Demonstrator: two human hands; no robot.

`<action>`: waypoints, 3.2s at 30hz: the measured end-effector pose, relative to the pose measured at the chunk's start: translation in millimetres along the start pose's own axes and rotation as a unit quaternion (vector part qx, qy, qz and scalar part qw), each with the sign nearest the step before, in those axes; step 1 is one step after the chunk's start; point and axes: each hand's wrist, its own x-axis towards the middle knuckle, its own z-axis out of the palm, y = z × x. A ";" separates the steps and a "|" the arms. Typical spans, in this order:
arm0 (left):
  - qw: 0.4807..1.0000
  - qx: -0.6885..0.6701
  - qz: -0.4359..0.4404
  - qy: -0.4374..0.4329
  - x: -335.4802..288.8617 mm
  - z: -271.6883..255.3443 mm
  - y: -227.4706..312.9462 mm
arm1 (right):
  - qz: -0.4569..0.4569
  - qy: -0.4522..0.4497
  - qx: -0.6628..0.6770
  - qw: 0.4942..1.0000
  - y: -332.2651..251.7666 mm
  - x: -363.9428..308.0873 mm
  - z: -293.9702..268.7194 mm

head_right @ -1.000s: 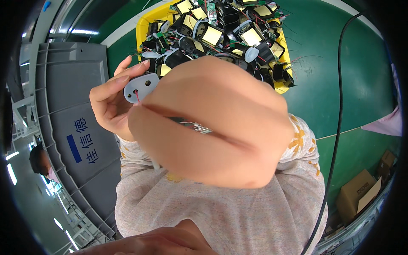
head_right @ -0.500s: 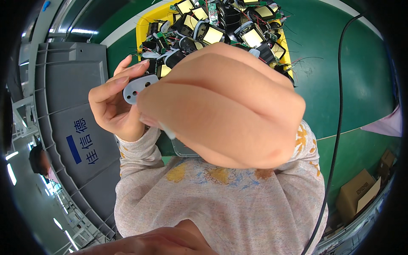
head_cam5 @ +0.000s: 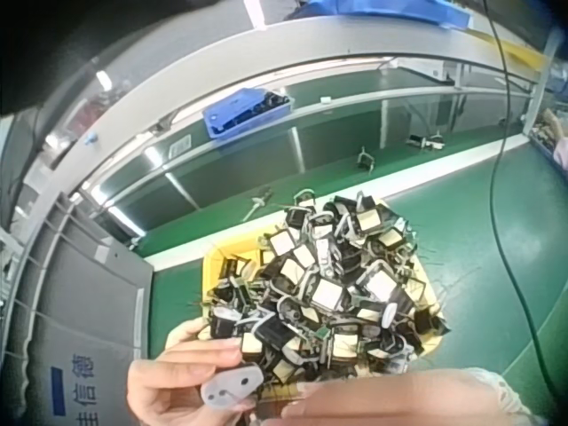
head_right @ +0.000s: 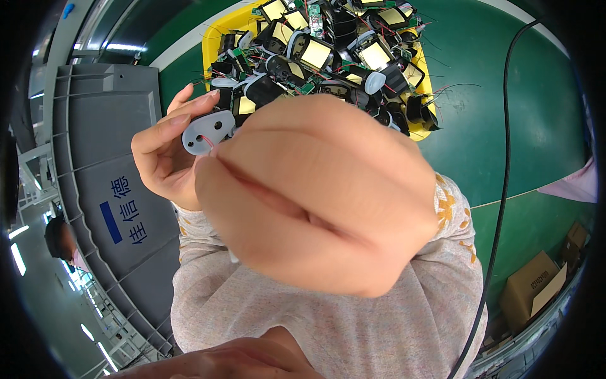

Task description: The person repeatedly picks up small electronic modules from a yellow bin and uses a white stick-like tool to manipulate red wires on the components. The person then places the modules back into the bin and repeats the process with different units.

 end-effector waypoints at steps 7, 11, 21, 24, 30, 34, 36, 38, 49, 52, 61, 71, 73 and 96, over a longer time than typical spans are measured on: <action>1.000 0.004 0.002 -0.003 -0.7 -1.9 1.6 | -0.004 0.033 0.008 0.999 -3.5 0.9 4.8; 1.000 -0.001 0.007 0.002 -1.9 -2.1 0.8 | 0.000 0.032 0.020 0.999 -2.8 0.8 5.7; 1.000 0.002 0.006 0.000 -2.2 -1.5 1.6 | 0.063 -0.035 0.048 0.996 -4.2 0.1 -4.8; 1.000 -0.010 0.005 0.003 -2.3 -0.4 1.6 | 0.038 -0.008 0.064 0.997 0.9 0.0 -2.8; 1.000 -0.015 -0.008 0.004 -2.6 -1.0 1.6 | 0.058 0.019 0.048 0.997 -3.6 -2.2 1.1; 1.000 -0.027 -0.004 0.008 -2.5 0.2 0.3 | 0.054 0.028 0.062 0.996 -2.4 -1.0 2.0; 0.999 -0.031 -0.003 0.010 -2.6 0.8 0.0 | 0.055 0.024 0.060 0.996 -3.2 -0.2 1.6; 0.999 -0.035 -0.003 0.012 -2.8 1.2 0.1 | 0.058 0.016 0.059 0.996 -3.3 0.3 0.6; 1.000 -0.025 -0.003 0.007 -2.3 0.6 2.4 | 0.043 -0.008 0.036 0.998 -2.4 -1.0 0.7; 1.000 -0.005 0.000 -0.008 -3.3 -2.0 2.1 | 0.016 -0.035 0.024 0.999 1.3 -1.9 -0.8; 0.999 -0.051 -0.016 0.009 -2.2 1.7 6.5 | 0.082 -0.073 0.175 0.978 18.4 6.3 -0.7; 0.999 0.022 0.031 0.006 -1.4 0.0 4.7 | 0.113 -0.133 0.046 0.984 11.6 5.7 -3.2; 0.999 -0.004 0.031 0.020 -1.6 2.9 3.6 | 0.115 -0.133 0.030 0.984 11.2 5.7 -2.1; 0.996 -0.065 -0.032 -0.049 0.4 1.0 14.7 | 0.129 -0.159 -0.005 0.979 2.1 1.3 -4.6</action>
